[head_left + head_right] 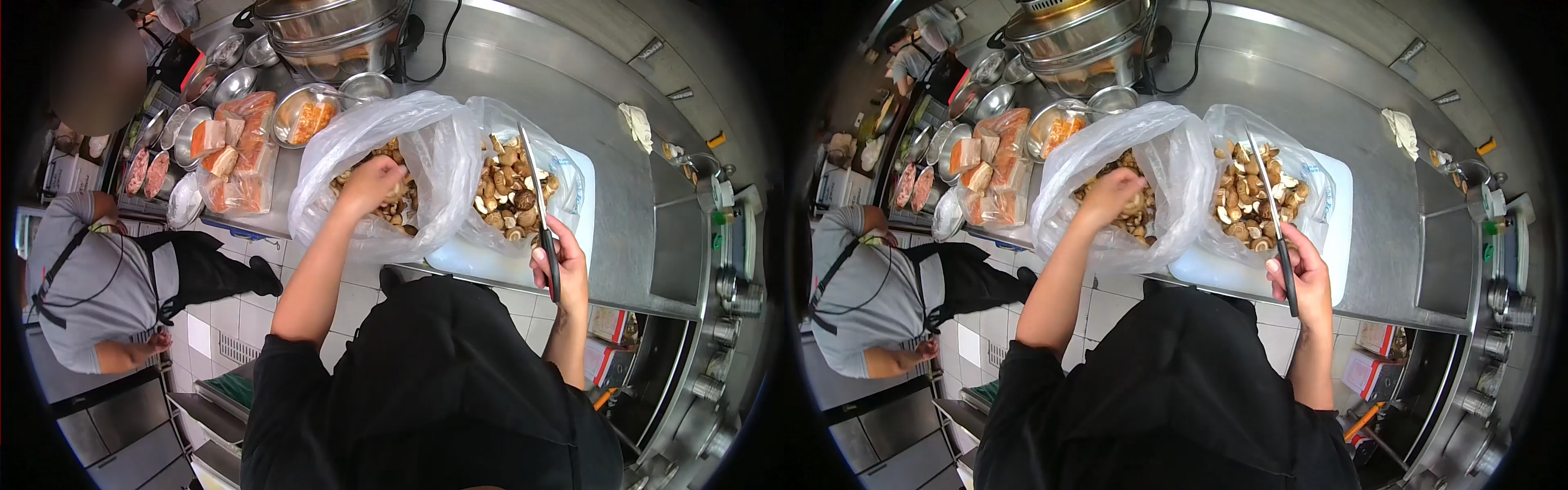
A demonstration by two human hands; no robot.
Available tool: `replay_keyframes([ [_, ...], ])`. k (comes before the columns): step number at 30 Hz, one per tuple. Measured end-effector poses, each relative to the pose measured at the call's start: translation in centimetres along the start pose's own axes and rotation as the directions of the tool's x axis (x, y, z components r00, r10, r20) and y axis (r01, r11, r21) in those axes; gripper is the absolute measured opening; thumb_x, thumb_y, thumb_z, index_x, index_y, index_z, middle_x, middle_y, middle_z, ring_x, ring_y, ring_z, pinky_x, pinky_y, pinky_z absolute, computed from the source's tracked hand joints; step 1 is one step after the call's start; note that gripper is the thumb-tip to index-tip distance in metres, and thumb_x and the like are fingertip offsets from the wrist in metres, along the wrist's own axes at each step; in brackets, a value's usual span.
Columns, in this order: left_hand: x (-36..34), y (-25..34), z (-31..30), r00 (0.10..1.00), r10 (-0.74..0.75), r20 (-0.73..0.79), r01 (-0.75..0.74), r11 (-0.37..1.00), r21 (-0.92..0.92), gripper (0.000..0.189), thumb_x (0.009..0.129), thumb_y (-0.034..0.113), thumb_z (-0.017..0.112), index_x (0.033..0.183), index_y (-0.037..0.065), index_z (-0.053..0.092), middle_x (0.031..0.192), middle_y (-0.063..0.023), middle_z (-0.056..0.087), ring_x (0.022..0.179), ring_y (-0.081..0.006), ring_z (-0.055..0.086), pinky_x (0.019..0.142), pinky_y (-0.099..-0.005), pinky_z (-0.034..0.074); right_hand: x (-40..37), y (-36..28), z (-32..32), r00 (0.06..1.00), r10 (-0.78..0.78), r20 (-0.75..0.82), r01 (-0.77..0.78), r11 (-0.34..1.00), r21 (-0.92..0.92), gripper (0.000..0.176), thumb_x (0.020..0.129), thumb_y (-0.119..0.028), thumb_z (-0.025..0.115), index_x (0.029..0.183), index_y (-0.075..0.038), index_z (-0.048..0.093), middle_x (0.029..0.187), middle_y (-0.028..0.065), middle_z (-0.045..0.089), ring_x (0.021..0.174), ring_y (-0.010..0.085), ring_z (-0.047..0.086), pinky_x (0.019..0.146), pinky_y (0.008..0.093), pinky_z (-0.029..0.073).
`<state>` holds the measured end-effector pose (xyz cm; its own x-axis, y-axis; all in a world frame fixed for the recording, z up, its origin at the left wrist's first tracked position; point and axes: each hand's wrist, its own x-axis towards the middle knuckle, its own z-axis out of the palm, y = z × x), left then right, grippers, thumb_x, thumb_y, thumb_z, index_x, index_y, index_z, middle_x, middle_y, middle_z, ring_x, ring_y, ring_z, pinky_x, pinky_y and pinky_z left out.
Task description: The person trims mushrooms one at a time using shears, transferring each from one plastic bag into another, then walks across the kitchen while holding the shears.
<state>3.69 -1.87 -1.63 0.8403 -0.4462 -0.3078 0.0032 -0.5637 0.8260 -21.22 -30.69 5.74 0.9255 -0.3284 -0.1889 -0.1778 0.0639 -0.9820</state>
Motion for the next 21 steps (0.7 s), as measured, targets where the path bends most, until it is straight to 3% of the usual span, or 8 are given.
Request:
replay_keyframes([
  [1, -0.4, 0.9, -0.8, 0.998, -0.06, -0.026, 0.052, 0.969, -0.243, 0.031, 0.098, 0.04, 0.061, 0.109, 0.011, 0.067, 0.093, -0.0013, 0.068, 0.074, -0.0151, 0.064, 0.063, -0.0274, 0.051, -0.1, 0.2, 0.0, 1.0, -0.009, 0.016, 0.009, 1.0, 0.006, 0.064, 0.087, -0.003, 0.074, 0.145, -0.006, 0.049, 0.071, 0.0008, 0.06, 0.048, 0.007, 0.052, 0.042, 0.0225, 0.038],
  [3, -2.4, 3.0, -2.1, 0.98, -0.197, 0.015, 0.193, 0.934, -0.301, 0.031, 0.102, 0.038, 0.055, 0.114, 0.011, 0.066, 0.097, -0.0014, 0.067, 0.075, -0.0152, 0.064, 0.064, -0.0251, 0.052, -0.3, 0.4, 0.6, 0.998, -0.019, 0.062, 0.019, 1.0, -0.008, 0.065, 0.086, -0.002, 0.075, 0.146, -0.006, 0.049, 0.072, -0.0006, 0.059, 0.05, 0.0062, 0.052, 0.045, 0.0218, 0.039],
  [5, -3.0, 2.4, -2.6, 0.994, -0.064, 0.09, 0.106, 0.793, -0.6, 0.034, 0.103, 0.025, 0.049, 0.129, 0.006, 0.06, 0.11, -0.0077, 0.066, 0.084, -0.0198, 0.067, 0.071, -0.03, 0.056, -0.4, 0.6, 0.8, 0.983, 0.003, 0.186, 0.008, 0.998, -0.057, 0.066, 0.085, 0.0, 0.076, 0.145, -0.006, 0.05, 0.083, -0.0012, 0.063, 0.065, 0.0058, 0.054, 0.058, 0.0209, 0.045],
  [6, -3.3, 2.2, -2.7, 0.994, -0.064, 0.086, 0.103, 0.792, -0.602, 0.034, 0.103, 0.025, 0.049, 0.129, 0.006, 0.06, 0.11, -0.0077, 0.066, 0.084, -0.0198, 0.067, 0.071, -0.03, 0.056, -0.4, 0.7, 1.4, 0.976, -0.05, 0.212, 0.081, 0.987, -0.142, 0.065, 0.085, -0.001, 0.077, 0.144, -0.007, 0.051, 0.089, -0.0002, 0.065, 0.071, 0.007, 0.056, 0.064, 0.0215, 0.046],
  [8, -4.1, 1.9, -2.7, 0.985, 0.088, 0.148, 0.067, 0.596, -0.8, 0.043, 0.1, 0.01, 0.042, 0.141, -0.001, 0.049, 0.122, -0.0139, 0.062, 0.093, -0.0252, 0.068, 0.079, -0.0348, 0.057, -0.5, 0.2, 3.3, 0.963, -0.126, 0.239, 0.198, 0.931, -0.308, 0.062, 0.083, -0.003, 0.078, 0.14, -0.008, 0.055, 0.109, 0.0036, 0.069, 0.086, 0.0107, 0.06, 0.078, 0.0257, 0.051],
  [11, -5.9, 2.6, -2.9, 0.978, 0.123, 0.17, 0.058, 0.62, -0.782, 0.051, 0.095, 0.003, 0.04, 0.146, -0.005, 0.042, 0.131, -0.0183, 0.058, 0.1, -0.0283, 0.067, 0.083, -0.0376, 0.057, -0.4, 0.1, 5.0, 0.945, -0.199, 0.261, 0.318, 0.754, -0.575, 0.06, 0.078, -0.008, 0.075, 0.137, -0.013, 0.06, 0.108, 0.0134, 0.07, 0.086, 0.0227, 0.068, 0.079, 0.0337, 0.054],
  [14, -6.6, 2.4, -3.1, 0.975, 0.138, 0.176, 0.044, 0.654, -0.756, 0.05, 0.096, 0.005, 0.041, 0.145, -0.003, 0.044, 0.134, -0.0181, 0.056, 0.097, -0.0268, 0.067, 0.082, -0.037, 0.058, 0.3, -0.3, 5.7, 0.904, -0.235, 0.357, 0.423, 0.61, -0.67, 0.061, 0.077, -0.012, 0.073, 0.137, -0.016, 0.06, 0.097, 0.0137, 0.068, 0.084, 0.0305, 0.067, 0.075, 0.0391, 0.055],
  [21, -7.3, 2.5, -3.1, 0.976, 0.068, 0.205, 0.083, 0.756, -0.65, 0.044, 0.096, 0.01, 0.044, 0.137, -0.003, 0.055, 0.136, -0.0142, 0.055, 0.088, -0.0232, 0.065, 0.077, -0.036, 0.058, 0.9, -0.2, 6.3, 0.863, -0.235, 0.447, 0.505, 0.438, -0.744, 0.063, 0.077, -0.016, 0.071, 0.138, -0.019, 0.058, 0.085, 0.0123, 0.059, 0.08, 0.0319, 0.063, 0.072, 0.0439, 0.053],
])
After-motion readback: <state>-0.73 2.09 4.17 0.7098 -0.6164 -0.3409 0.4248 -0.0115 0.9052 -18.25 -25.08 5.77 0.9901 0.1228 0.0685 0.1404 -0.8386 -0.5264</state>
